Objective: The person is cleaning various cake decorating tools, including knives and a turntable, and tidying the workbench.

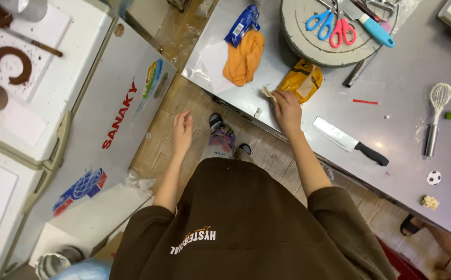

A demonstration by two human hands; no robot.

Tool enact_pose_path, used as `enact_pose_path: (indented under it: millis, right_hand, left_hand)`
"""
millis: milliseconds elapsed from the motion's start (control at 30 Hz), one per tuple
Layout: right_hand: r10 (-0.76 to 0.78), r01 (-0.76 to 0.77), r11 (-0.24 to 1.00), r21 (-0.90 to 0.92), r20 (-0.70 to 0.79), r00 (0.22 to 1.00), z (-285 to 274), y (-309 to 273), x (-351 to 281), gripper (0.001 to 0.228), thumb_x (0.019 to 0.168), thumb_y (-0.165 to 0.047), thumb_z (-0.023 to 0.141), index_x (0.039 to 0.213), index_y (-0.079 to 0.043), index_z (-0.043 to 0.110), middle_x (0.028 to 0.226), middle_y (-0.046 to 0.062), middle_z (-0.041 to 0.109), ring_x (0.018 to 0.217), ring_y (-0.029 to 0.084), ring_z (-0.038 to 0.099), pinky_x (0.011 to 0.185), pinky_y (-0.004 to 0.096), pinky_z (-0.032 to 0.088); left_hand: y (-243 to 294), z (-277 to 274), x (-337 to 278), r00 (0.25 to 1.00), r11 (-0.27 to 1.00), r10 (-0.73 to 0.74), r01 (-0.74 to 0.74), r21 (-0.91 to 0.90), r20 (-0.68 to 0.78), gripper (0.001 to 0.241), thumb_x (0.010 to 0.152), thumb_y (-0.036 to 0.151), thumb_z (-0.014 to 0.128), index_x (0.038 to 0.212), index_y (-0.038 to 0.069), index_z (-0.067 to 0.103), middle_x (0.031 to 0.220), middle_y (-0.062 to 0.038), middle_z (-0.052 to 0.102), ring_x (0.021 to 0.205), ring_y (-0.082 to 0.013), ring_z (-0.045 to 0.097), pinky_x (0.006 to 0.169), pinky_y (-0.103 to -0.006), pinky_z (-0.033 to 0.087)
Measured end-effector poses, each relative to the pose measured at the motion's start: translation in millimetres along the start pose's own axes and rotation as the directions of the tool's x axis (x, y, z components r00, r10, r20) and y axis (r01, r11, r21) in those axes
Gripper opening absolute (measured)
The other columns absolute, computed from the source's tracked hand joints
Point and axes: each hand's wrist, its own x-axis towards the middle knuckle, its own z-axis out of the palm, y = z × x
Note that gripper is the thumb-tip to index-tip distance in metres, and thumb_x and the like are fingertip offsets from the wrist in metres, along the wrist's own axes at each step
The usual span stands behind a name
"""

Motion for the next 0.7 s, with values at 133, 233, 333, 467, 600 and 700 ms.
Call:
enact_pose_path:
  millis: [133, 233, 333, 467, 600, 700]
  right_hand:
    - [-0.114, 0.118, 0.989, -0.088, 0.050, 0.992, 15, -1, -11, 0.022, 0.098, -0.014, 0.070, 0.118, -0.010, 0.076, 0.122, 0.010, 0.071, 0.112, 0.030, 0.066, 0.094, 0.041, 0.053]
    - [-0.143, 0.145, 0.989, 0.005, 0.165, 0.976, 26, -8, -30, 0.029, 0.097, -0.012, 0.068, 0.125, -0.008, 0.073, 0.126, 0.010, 0.072, 0.115, 0.030, 0.066, 0.098, 0.040, 0.053]
    - [-0.189, 0.189, 0.982, 0.020, 0.232, 0.954, 22, -16, -42, 0.034, 0.100, -0.015, 0.067, 0.132, -0.007, 0.068, 0.136, 0.012, 0.067, 0.121, 0.032, 0.063, 0.103, 0.043, 0.052]
    - [-0.396, 0.426, 0.898, -0.113, 0.217, 0.892, 19, -22, -53, 0.041, 0.089, -0.026, 0.074, 0.126, -0.010, 0.071, 0.143, 0.020, 0.058, 0.130, 0.040, 0.054, 0.108, 0.053, 0.042]
    - [-0.373, 0.387, 0.914, -0.123, 0.122, 0.920, 30, -17, -58, 0.025, 0.093, -0.026, 0.077, 0.113, -0.013, 0.068, 0.147, 0.008, 0.059, 0.132, 0.034, 0.056, 0.109, 0.047, 0.045]
    - [-0.124, 0.149, 0.965, -0.213, 0.127, 0.984, 34, -34, -55, 0.017, 0.094, -0.020, 0.078, 0.106, -0.013, 0.069, 0.141, 0.006, 0.064, 0.120, 0.035, 0.057, 0.097, 0.046, 0.047]
  left_hand:
    - [-18, -3, -38, 0.996, 0.996, -0.087, 0.086, -0.027, -0.034, 0.035, 0.108, 0.028, 0.054, 0.131, 0.004, 0.063, 0.125, -0.013, 0.059, 0.109, -0.0236, 0.064, 0.091, -0.0334, 0.053]
    - [-8, -12, -57, 0.993, 0.994, -0.110, 0.109, -0.028, -0.036, 0.035, 0.108, 0.029, 0.054, 0.131, 0.004, 0.063, 0.124, -0.012, 0.059, 0.111, -0.0232, 0.063, 0.089, -0.0326, 0.053]
    - [-8, -20, -73, 0.994, 0.994, -0.107, 0.107, -0.011, -0.036, 0.036, 0.107, 0.030, 0.055, 0.131, 0.004, 0.063, 0.125, -0.012, 0.060, 0.112, -0.0229, 0.062, 0.086, -0.0323, 0.053]
    - [-17, -31, -95, 0.991, 0.992, -0.123, 0.122, -0.010, -0.048, 0.036, 0.107, 0.030, 0.055, 0.131, 0.004, 0.064, 0.124, -0.012, 0.060, 0.112, -0.0229, 0.063, 0.089, -0.0323, 0.053]
    - [-25, -48, -114, 0.987, 0.989, -0.149, 0.150, 0.009, -0.052, 0.036, 0.107, 0.030, 0.055, 0.131, 0.006, 0.065, 0.123, -0.011, 0.062, 0.111, -0.0224, 0.064, 0.090, -0.0330, 0.053]
    - [-32, -65, -130, 0.986, 0.987, -0.160, 0.161, 0.023, -0.037, 0.036, 0.107, 0.031, 0.054, 0.131, 0.006, 0.064, 0.125, -0.011, 0.061, 0.112, -0.0222, 0.063, 0.090, -0.0336, 0.053]
